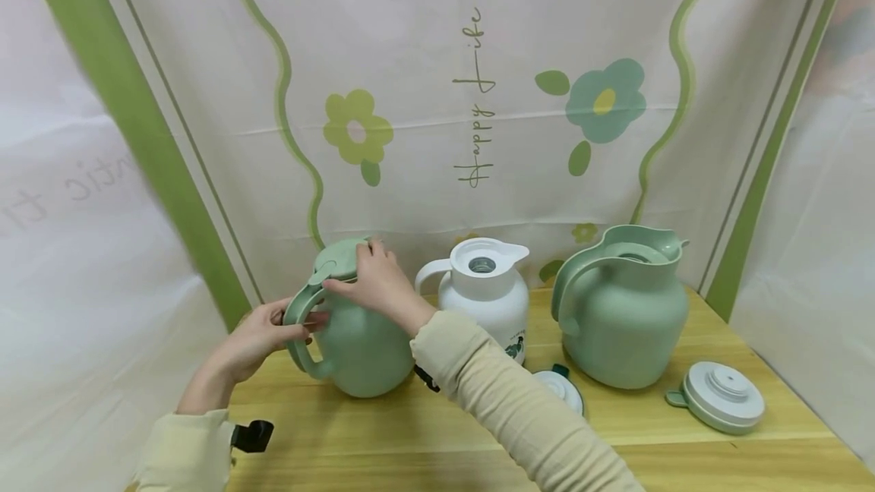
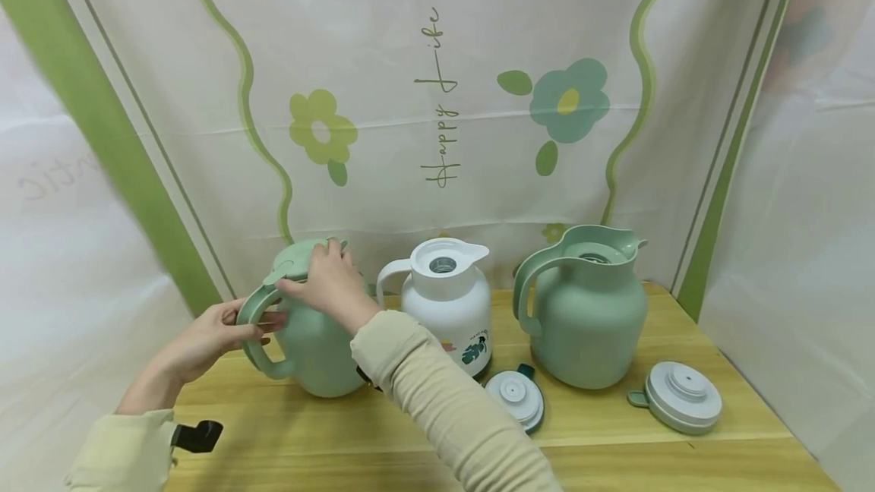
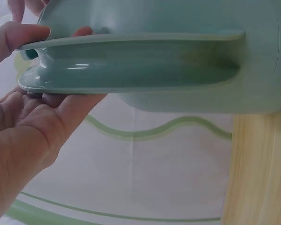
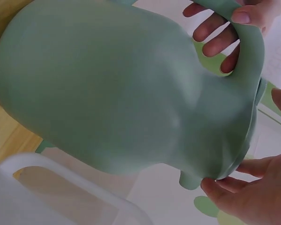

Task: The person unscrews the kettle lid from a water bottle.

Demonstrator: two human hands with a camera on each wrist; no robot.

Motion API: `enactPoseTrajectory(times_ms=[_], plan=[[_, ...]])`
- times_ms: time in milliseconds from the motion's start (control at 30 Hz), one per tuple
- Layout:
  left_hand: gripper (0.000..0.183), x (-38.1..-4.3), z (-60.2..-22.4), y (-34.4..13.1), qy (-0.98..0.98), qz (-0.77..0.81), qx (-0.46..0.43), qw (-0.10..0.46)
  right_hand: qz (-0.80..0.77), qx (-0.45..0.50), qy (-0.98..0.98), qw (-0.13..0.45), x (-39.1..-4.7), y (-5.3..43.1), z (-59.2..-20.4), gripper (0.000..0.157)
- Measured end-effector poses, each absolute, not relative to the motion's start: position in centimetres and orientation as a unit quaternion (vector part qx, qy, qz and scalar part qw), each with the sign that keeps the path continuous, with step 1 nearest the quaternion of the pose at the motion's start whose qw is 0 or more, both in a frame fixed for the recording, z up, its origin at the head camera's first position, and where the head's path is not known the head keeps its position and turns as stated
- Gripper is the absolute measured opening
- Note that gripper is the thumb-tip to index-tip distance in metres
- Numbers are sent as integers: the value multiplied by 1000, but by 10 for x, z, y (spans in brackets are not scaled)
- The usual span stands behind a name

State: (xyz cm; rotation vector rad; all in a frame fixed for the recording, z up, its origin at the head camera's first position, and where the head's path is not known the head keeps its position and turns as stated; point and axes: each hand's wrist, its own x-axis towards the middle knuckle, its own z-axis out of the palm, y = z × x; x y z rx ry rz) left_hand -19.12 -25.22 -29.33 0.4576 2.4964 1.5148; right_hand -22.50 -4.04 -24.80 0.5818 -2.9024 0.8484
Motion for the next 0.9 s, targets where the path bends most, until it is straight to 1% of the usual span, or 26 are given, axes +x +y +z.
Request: enactPoseTrajectory(times_ms=[233, 400, 567, 667, 900], plan=[[58, -191, -295, -251, 829, 521, 173, 105, 257, 158, -952, 47, -225, -50, -250, 91], [55, -189, -295, -250, 820, 524, 199, 115, 187, 130, -970, 82, -223, -59, -251, 98], [55, -189, -296, -247, 813, 534, 198, 125, 134, 105, -979, 110, -222, -67, -253, 105], [55, -190, -296, -248, 809, 537, 202, 127, 121, 90, -982, 112, -222, -71, -254, 106], [51, -195, -299, -253, 792, 547, 238, 132, 128, 75, -982, 119, -223, -78, -255, 98]])
